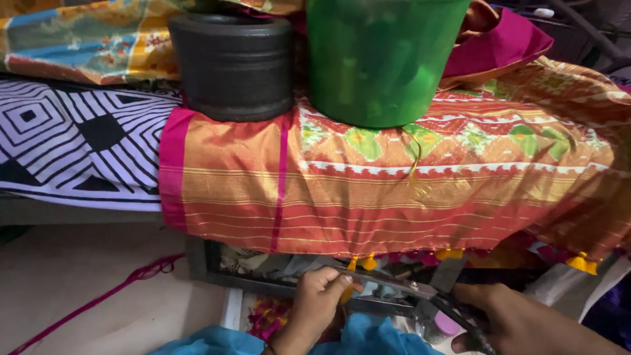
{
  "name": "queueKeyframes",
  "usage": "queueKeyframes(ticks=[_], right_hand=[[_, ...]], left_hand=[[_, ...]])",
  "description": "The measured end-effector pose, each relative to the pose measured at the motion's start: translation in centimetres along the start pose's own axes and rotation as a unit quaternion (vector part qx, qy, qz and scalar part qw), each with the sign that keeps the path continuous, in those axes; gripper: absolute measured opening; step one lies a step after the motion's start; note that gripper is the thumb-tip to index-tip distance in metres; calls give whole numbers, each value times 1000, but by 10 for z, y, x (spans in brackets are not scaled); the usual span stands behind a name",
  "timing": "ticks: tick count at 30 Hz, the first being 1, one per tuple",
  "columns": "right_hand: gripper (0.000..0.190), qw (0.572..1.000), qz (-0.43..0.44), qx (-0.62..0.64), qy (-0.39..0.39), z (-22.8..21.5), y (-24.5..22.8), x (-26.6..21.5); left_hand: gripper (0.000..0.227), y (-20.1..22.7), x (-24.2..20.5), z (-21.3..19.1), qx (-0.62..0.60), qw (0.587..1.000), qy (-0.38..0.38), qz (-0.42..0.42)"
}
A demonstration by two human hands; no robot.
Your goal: Tying decorative tassels (kuchu) onto the border of a saree.
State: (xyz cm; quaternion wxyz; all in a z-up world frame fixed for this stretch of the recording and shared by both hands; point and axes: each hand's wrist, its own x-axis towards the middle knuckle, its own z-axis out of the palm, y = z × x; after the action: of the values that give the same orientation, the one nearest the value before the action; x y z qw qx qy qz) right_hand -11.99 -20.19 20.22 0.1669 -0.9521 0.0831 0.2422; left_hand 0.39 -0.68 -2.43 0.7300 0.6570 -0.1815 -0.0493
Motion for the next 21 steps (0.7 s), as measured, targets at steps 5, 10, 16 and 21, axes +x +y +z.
queueKeyframes(ticks=[5, 10, 16, 21], right_hand=[[78, 998, -42, -26, 36, 14, 50, 28], [73, 999, -20, 26, 41, 27, 65, 32], [66, 994, -51, -45, 87, 56, 128, 65], [26, 931, -354, -59, 69, 85, 270, 162]], left_hand=[[21, 3, -2, 3, 5, 999, 23, 49], [18, 0, -3, 3, -4, 998, 29, 54], [23, -33, -5, 3, 42, 993, 38, 103], [23, -93, -4, -22, -63, 986, 56, -145]])
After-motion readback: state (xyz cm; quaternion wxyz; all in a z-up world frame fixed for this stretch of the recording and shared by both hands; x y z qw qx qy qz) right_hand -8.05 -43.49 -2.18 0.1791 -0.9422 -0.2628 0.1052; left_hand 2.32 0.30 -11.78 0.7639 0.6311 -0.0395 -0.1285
